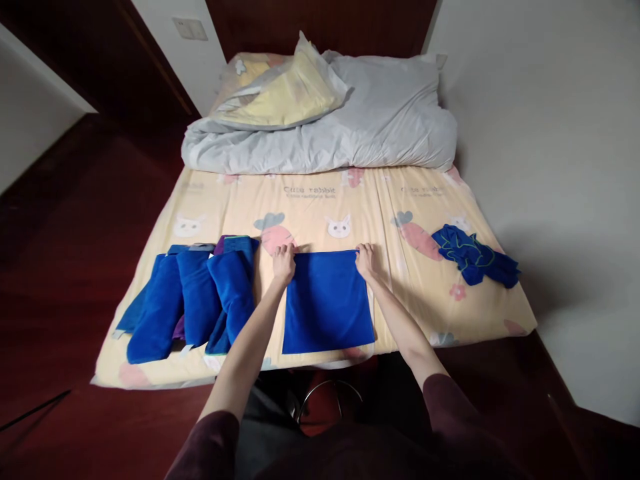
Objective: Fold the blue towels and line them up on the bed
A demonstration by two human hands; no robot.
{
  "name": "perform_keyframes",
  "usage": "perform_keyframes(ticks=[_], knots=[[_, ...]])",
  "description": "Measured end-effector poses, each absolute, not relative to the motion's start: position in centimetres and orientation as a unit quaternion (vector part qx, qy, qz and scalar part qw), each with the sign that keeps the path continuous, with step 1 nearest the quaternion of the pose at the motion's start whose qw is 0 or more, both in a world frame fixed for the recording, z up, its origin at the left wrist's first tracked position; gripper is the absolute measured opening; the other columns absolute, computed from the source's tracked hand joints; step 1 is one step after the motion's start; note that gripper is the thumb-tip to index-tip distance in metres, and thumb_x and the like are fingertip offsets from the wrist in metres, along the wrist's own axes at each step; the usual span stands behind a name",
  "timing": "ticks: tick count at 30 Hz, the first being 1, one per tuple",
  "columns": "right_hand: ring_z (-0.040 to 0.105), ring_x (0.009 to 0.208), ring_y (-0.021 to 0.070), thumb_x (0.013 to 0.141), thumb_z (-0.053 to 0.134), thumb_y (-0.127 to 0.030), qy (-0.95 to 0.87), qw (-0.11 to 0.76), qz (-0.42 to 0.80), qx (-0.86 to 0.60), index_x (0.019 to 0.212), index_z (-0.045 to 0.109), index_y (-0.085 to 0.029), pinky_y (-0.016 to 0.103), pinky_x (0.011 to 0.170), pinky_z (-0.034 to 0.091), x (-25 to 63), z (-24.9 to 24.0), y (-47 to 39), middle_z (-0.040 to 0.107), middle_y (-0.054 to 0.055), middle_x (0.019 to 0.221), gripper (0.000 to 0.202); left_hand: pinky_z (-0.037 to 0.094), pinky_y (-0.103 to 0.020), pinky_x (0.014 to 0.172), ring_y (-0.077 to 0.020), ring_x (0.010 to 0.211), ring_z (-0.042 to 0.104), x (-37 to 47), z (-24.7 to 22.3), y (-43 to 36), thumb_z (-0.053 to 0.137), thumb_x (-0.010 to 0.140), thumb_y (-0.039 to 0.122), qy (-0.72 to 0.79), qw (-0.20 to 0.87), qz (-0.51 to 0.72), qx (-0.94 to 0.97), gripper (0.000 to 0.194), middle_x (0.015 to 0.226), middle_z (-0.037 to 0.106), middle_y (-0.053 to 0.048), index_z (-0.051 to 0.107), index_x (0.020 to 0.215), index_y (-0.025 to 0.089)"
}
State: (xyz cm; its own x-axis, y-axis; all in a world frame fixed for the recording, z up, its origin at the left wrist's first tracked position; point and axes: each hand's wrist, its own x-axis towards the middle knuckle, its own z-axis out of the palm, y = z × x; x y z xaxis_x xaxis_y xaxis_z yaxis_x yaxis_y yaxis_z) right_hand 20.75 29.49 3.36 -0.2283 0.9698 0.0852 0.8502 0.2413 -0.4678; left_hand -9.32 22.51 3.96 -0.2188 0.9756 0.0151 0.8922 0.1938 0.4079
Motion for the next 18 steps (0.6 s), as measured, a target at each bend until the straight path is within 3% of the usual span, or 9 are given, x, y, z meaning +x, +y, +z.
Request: perform_keyframes(ticks=[3,5,7,11,14,18], knots=[[0.044,0.147,0.0287,0.107,0.045,-0.03,-0.84,0.159,0.124,-0.504,0.153,0.052,-0.019,0.048,0.122,0.036,19.3,3.0,25.8,0.048,0.014,0.16,0.048,0.025,-0.056,0.126,-0.0347,0.154,0.034,-6.2,2.3,20.2,0.041,0.102,0.031,0.685,0.1,0.207,0.691,0.052,0.161,0.044,-0.021,0.052,0.149,0.012],[0.033,0.155,0.0262,0.108,0.042,-0.039,-0.88,0.123,0.137,-0.438,0.16,0.043,-0.019,0.048,0.129,0.025,19.2,2.5,24.6,0.039,0.01,0.167,0.055,0.019,-0.054,0.129,-0.0323,0.158,0.026,-5.3,1.1,19.3,0.043,0.103,0.041,0.656,0.123,0.213,0.714,0.059,0.167,0.037,-0.017,0.048,0.154,0.014],[0.026,0.159,0.025,0.109,0.037,-0.044,-0.868,0.11,0.136,-0.465,0.162,0.038,-0.015,0.048,0.131,0.019,19.6,2.2,24.7,0.035,0.011,0.169,0.061,0.017,-0.054,0.13,-0.032,0.16,0.022,-5.3,0.2,19.4,0.04,0.103,0.046,0.679,0.129,0.216,0.69,0.065,0.169,0.032,-0.017,0.043,0.158,0.01],[0.018,0.161,0.0292,0.11,0.031,-0.042,-0.806,0.118,0.098,-0.571,0.162,0.035,-0.005,0.055,0.132,0.011,19.7,2.4,25.3,0.029,0.018,0.17,0.064,0.013,-0.056,0.131,-0.0339,0.162,0.014,-5.4,0.0,20.3,0.035,0.104,0.047,0.727,0.112,0.218,0.641,0.071,0.17,0.024,-0.022,0.037,0.159,0.001],[0.012,0.163,0.0275,0.11,0.033,-0.042,-0.854,0.119,0.09,-0.498,0.165,0.03,-0.009,0.054,0.133,0.007,19.5,2.5,23.0,0.023,0.014,0.172,0.065,0.01,-0.055,0.132,-0.032,0.162,0.01,-4.3,0.1,18.1,0.036,0.105,0.048,0.687,0.108,0.218,0.685,0.072,0.172,0.021,-0.019,0.034,0.162,0.005],[0.019,0.162,0.0239,0.11,0.03,-0.044,-0.869,0.104,0.114,-0.47,0.166,0.027,-0.012,0.049,0.133,0.012,21.0,2.1,19.6,0.025,0.011,0.172,0.065,0.011,-0.053,0.132,-0.0279,0.162,0.012,-3.5,-0.5,12.7,0.033,0.106,0.046,0.683,0.102,0.207,0.693,0.068,0.172,0.023,-0.015,0.031,0.164,0.009]])
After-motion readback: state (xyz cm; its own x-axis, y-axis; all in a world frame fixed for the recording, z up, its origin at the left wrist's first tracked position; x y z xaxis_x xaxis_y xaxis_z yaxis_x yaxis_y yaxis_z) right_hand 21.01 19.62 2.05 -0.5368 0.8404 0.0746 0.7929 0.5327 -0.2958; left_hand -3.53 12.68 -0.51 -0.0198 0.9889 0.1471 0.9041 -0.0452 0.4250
